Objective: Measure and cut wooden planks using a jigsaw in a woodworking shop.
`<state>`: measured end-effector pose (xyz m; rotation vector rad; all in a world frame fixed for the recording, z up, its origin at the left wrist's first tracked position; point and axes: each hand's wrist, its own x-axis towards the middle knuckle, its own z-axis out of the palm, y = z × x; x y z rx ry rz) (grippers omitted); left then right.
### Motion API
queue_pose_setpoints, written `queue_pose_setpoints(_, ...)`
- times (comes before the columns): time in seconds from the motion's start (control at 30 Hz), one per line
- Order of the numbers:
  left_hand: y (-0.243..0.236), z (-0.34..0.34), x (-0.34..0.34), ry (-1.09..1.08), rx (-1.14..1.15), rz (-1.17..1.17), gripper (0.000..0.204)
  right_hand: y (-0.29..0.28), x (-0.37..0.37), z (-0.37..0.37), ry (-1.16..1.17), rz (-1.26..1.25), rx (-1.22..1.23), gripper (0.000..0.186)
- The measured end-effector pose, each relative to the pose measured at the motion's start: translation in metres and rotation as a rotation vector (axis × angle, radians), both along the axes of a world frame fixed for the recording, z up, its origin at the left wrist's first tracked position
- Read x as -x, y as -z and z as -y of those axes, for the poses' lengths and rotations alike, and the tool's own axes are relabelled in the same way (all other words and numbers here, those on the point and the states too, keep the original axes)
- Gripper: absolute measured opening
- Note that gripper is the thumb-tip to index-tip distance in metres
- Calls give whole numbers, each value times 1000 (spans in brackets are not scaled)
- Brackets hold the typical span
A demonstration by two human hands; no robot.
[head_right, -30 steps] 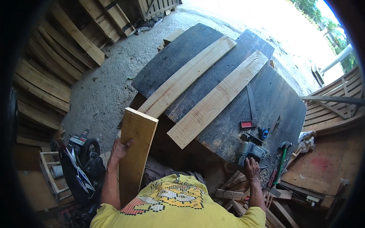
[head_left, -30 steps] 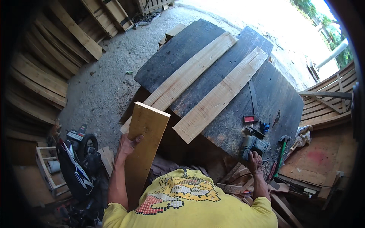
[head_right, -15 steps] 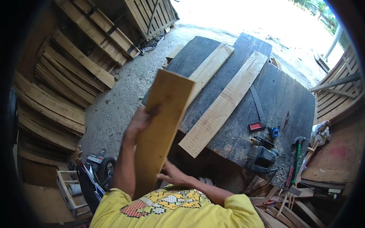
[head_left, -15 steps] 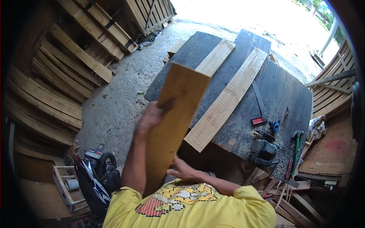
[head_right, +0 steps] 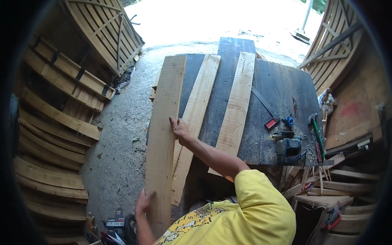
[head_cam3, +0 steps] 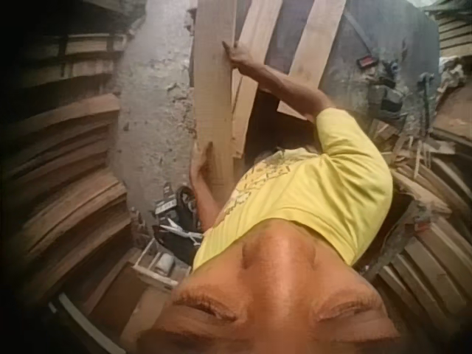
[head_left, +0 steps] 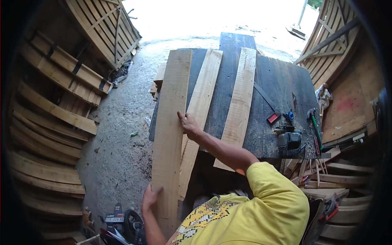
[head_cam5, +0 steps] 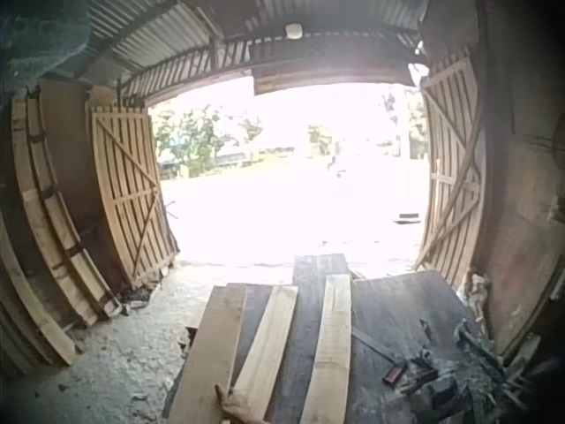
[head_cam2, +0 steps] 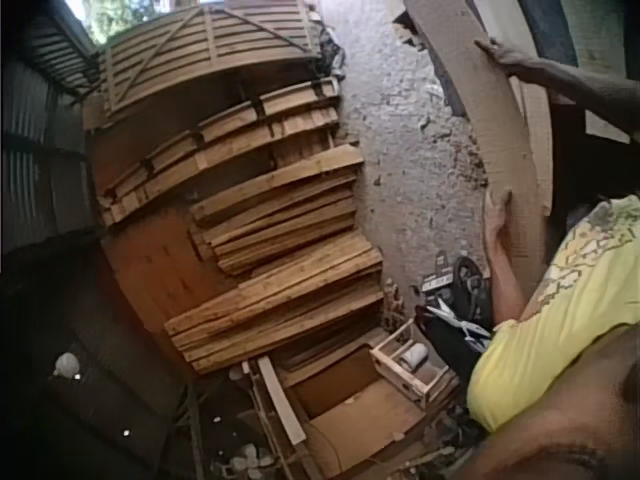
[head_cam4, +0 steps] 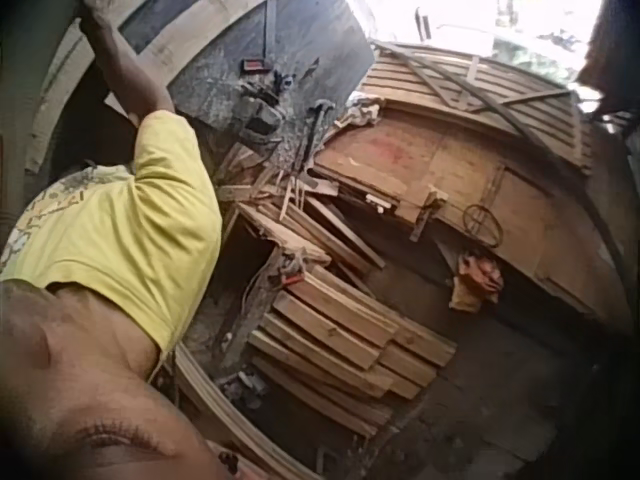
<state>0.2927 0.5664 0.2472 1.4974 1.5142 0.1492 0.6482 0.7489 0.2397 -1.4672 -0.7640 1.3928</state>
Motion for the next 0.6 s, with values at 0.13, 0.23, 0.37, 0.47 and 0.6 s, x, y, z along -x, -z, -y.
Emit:
queue_pose_setpoints(0.13,40,-49,-22,-237,-229,37,81,23,-2,-2,246,-182,-179,54)
queue_pose_setpoints(0.23,58,-103,-36,-143,-258,-106,86,52,-38,67,425,662,-333,42)
queue_pose_setpoints(0.37,78,-179,-59,-138,-332,-194,84,94,-76,206,774,1116,-94,37)
queue_pose_setpoints(0.47,91,-239,-85,-90,-417,-202,80,123,-75,266,907,1047,252,44)
queue_pose_setpoints(0.6,100,-294,-111,-38,-684,-66,75,138,-64,285,730,529,548,52)
